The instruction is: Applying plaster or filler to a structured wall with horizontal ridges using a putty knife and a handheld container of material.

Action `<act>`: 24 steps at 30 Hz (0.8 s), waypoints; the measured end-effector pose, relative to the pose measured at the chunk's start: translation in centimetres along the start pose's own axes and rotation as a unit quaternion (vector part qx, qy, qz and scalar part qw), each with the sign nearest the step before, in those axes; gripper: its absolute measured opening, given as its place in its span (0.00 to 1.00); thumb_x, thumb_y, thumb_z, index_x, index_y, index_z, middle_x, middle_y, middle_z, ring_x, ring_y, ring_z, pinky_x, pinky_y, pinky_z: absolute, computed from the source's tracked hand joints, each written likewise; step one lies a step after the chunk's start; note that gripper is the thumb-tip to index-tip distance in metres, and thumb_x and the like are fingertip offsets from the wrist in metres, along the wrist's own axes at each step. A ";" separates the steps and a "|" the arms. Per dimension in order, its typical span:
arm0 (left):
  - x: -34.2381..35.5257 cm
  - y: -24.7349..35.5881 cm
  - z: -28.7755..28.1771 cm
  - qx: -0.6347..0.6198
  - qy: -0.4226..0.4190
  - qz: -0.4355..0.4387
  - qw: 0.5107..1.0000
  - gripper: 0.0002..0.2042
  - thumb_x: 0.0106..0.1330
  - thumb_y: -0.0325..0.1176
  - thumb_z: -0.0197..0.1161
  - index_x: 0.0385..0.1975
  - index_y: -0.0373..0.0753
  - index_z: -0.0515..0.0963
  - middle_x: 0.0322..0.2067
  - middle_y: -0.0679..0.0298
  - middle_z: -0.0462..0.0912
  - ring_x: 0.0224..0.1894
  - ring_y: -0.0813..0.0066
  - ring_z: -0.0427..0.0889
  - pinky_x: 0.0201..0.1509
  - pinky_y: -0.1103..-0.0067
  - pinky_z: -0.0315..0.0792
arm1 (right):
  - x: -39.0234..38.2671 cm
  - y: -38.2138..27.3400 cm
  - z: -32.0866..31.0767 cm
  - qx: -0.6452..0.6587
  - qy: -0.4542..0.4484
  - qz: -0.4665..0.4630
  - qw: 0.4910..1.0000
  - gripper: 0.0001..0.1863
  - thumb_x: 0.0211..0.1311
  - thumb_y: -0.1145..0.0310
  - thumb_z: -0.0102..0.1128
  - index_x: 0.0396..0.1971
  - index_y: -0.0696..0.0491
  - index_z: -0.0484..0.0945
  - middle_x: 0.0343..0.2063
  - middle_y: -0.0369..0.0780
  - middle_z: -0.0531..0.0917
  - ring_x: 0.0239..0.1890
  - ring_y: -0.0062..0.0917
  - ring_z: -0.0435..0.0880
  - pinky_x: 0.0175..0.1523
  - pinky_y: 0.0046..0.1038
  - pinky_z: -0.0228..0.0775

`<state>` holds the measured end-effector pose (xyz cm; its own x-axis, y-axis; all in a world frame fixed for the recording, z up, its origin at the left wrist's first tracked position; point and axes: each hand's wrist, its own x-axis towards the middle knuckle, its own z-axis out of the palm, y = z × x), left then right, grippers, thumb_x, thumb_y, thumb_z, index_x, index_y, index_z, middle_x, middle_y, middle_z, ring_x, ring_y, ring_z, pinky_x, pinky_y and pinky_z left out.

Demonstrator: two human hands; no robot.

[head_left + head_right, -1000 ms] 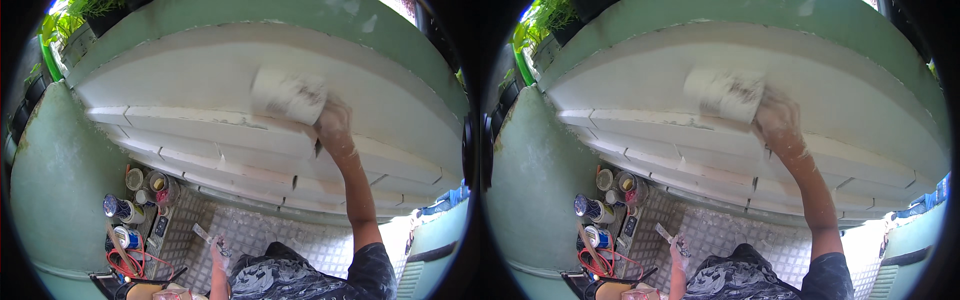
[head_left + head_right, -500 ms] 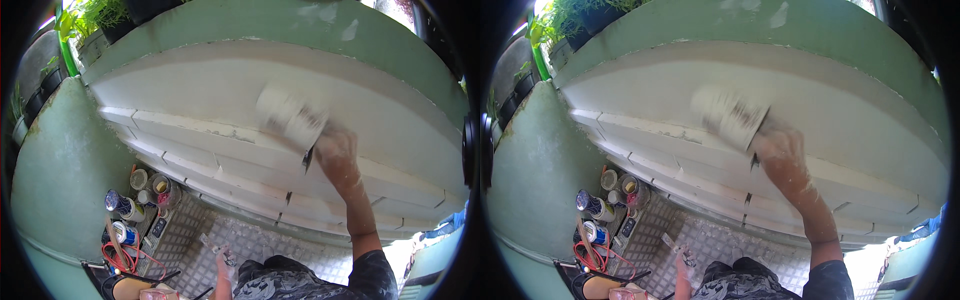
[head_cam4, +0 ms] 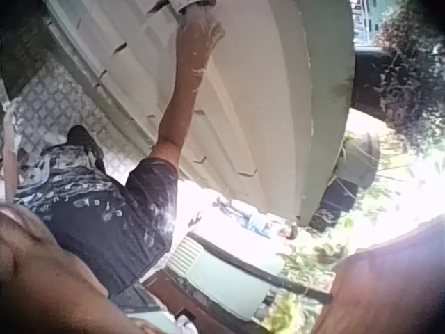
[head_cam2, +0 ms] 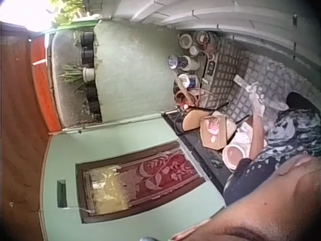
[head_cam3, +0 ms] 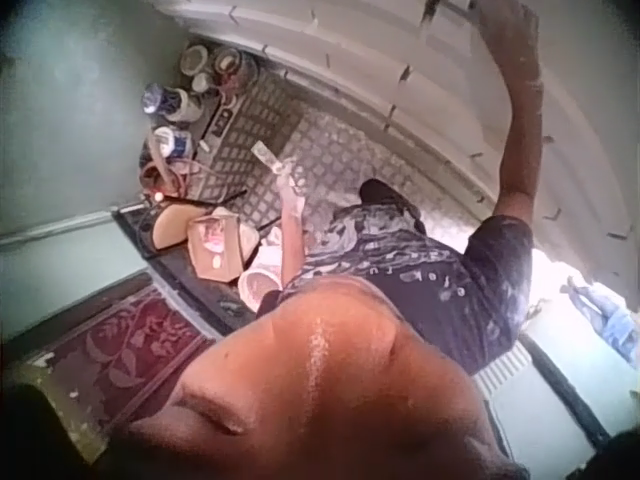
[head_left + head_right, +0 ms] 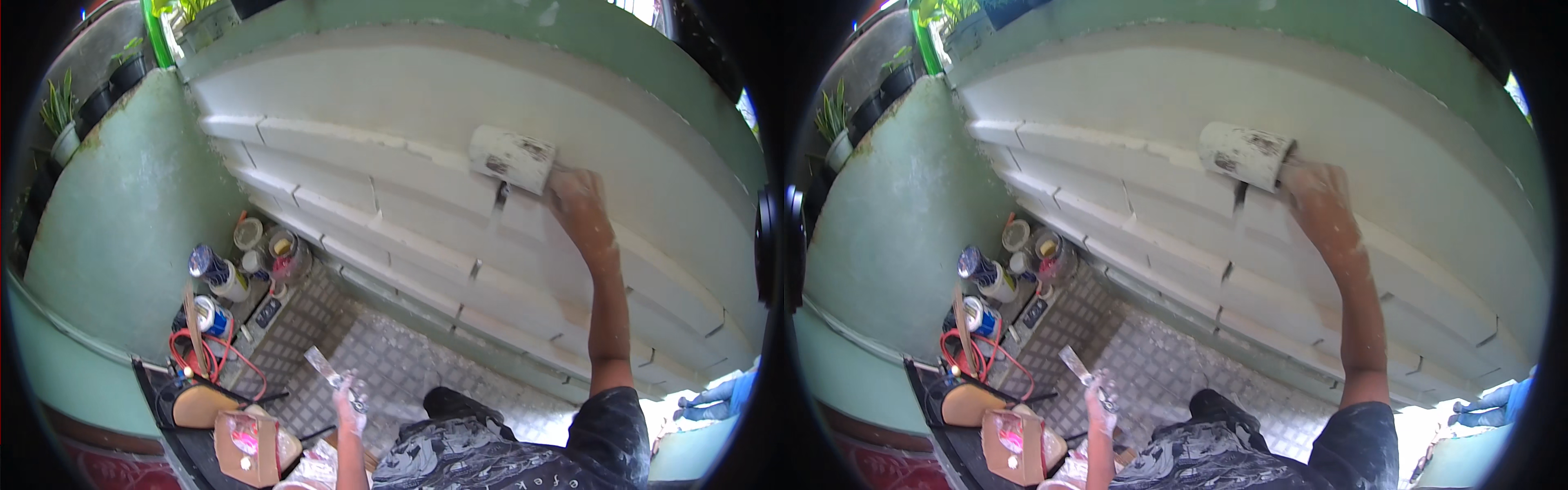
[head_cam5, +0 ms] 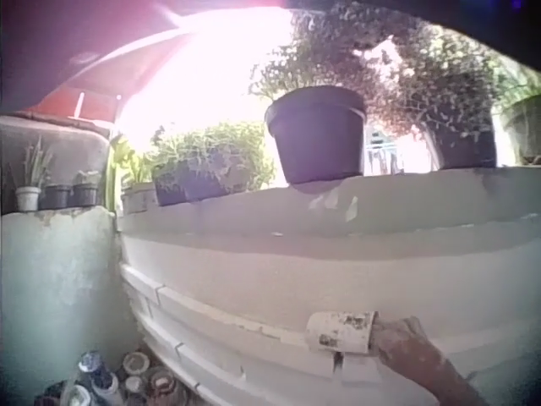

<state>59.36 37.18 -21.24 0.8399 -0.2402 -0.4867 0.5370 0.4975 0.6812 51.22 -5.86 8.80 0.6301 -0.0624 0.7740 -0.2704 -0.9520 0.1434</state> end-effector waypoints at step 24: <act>-20.0 -11.1 6.9 0.198 -0.107 0.138 0.964 0.12 0.62 0.31 0.63 0.37 0.35 0.68 0.22 0.65 0.76 0.16 0.83 0.71 0.17 0.86 0.64 | -28.2 -14.0 -6.1 0.672 -0.360 0.282 0.583 0.13 0.56 0.76 0.60 0.42 0.64 0.78 0.35 0.41 0.84 0.37 0.18 0.81 0.47 0.23 0.73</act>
<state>37.13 30.72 -15.30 0.9293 -0.3323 -0.1613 0.2426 0.2197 0.9449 32.79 11.10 -11.29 0.9896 -0.1289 -0.0637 -0.0726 -0.0652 -0.9952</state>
